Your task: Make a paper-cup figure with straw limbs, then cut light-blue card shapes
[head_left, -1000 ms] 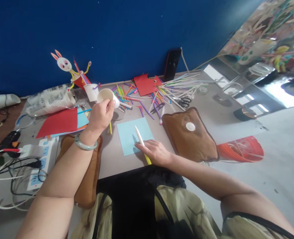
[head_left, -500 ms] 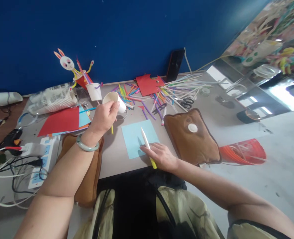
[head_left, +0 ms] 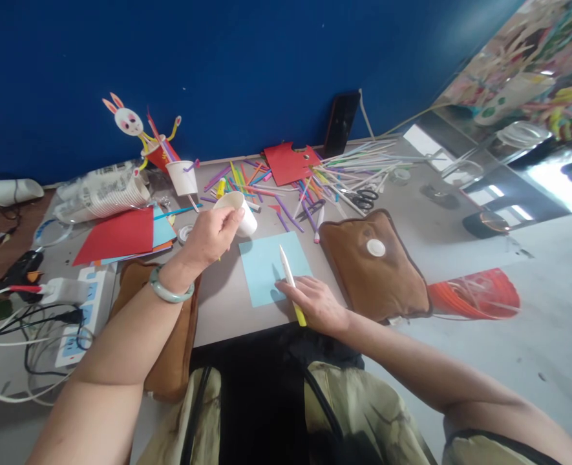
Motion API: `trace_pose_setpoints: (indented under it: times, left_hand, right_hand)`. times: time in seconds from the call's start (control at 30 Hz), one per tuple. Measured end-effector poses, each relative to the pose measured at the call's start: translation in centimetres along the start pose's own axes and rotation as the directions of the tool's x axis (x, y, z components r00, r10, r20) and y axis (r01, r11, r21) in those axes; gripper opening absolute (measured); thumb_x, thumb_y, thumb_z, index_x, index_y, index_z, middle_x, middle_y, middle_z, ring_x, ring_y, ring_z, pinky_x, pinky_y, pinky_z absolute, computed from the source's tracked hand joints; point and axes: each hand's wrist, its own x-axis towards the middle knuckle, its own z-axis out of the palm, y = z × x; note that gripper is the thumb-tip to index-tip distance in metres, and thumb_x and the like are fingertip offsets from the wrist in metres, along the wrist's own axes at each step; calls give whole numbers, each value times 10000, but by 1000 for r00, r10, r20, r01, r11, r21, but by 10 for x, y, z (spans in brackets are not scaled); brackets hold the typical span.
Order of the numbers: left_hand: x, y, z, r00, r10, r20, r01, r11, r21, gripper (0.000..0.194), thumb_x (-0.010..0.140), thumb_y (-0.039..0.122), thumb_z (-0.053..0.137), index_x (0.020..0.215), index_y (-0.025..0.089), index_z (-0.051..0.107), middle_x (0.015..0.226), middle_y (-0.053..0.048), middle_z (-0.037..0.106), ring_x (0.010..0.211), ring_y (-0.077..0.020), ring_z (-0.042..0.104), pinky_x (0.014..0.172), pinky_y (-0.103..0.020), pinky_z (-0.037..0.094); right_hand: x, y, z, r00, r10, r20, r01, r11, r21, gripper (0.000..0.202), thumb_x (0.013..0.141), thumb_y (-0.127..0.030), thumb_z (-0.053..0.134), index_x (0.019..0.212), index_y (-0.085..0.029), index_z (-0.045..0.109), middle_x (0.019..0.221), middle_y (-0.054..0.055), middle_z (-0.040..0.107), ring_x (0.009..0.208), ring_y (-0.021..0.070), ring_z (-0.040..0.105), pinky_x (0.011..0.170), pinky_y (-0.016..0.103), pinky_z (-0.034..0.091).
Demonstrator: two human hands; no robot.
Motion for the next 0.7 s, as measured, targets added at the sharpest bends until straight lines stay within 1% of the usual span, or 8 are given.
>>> trace_pose_setpoints:
  times: [0.07,0.13,0.2,0.37,0.53,0.6,0.7]
  left_hand:
    - [-2,3,2,999,13,52,-13,1000,3,474,973,438,408,565,200,449,379,32,461,407,-109,477,495,-260,348]
    - [-4,5,4,996,23,82,-25,999,20,474,971,430,414,560,197,452,401,28,470,425,-108,475,504,-263,337]
    - [-5,6,5,997,18,77,-20,999,32,471,970,422,414,558,197,453,409,26,466,428,-108,466,507,-266,329]
    - [-4,6,2,1000,-11,27,11,1000,12,466,976,428,397,574,201,459,405,29,441,428,-112,447,500,-269,315]
    - [-6,8,4,999,1,42,-2,999,36,482,972,431,407,547,204,407,411,25,430,439,-111,434,511,-275,305]
    - [-6,7,5,1000,23,-1,-23,998,57,486,981,433,389,552,204,400,422,22,430,451,-113,433,522,-279,305]
    - [-6,6,3,987,102,-123,-85,987,135,474,996,433,360,580,206,394,448,17,427,465,-118,425,533,-288,293]
  right_hand:
    - [0,1,-1,1000,17,-7,-17,1000,21,300,946,-151,424,1245,-159,455,809,63,665,706,190,614,659,304,470]
    - [0,2,-2,999,38,-19,-37,999,39,300,945,-165,445,1245,-164,464,820,63,670,719,193,618,667,308,471]
    - [0,4,-3,998,60,-28,-59,997,39,296,946,-171,459,1241,-166,479,841,71,682,740,195,626,679,312,471]
    - [0,8,-1,992,123,-40,-123,992,0,248,953,-173,471,1194,-171,527,875,80,710,761,197,638,701,327,475]
    - [-2,9,3,990,128,-56,-128,992,-8,245,940,-181,513,1183,-170,539,913,85,718,803,200,651,698,325,481]
    - [-3,9,4,991,125,-52,-126,992,-28,255,933,-182,530,1188,-168,530,910,81,724,783,201,648,688,328,481]
    - [-5,9,6,990,129,-55,-132,990,-46,276,927,-182,540,1202,-175,518,917,76,731,764,199,647,687,332,482]
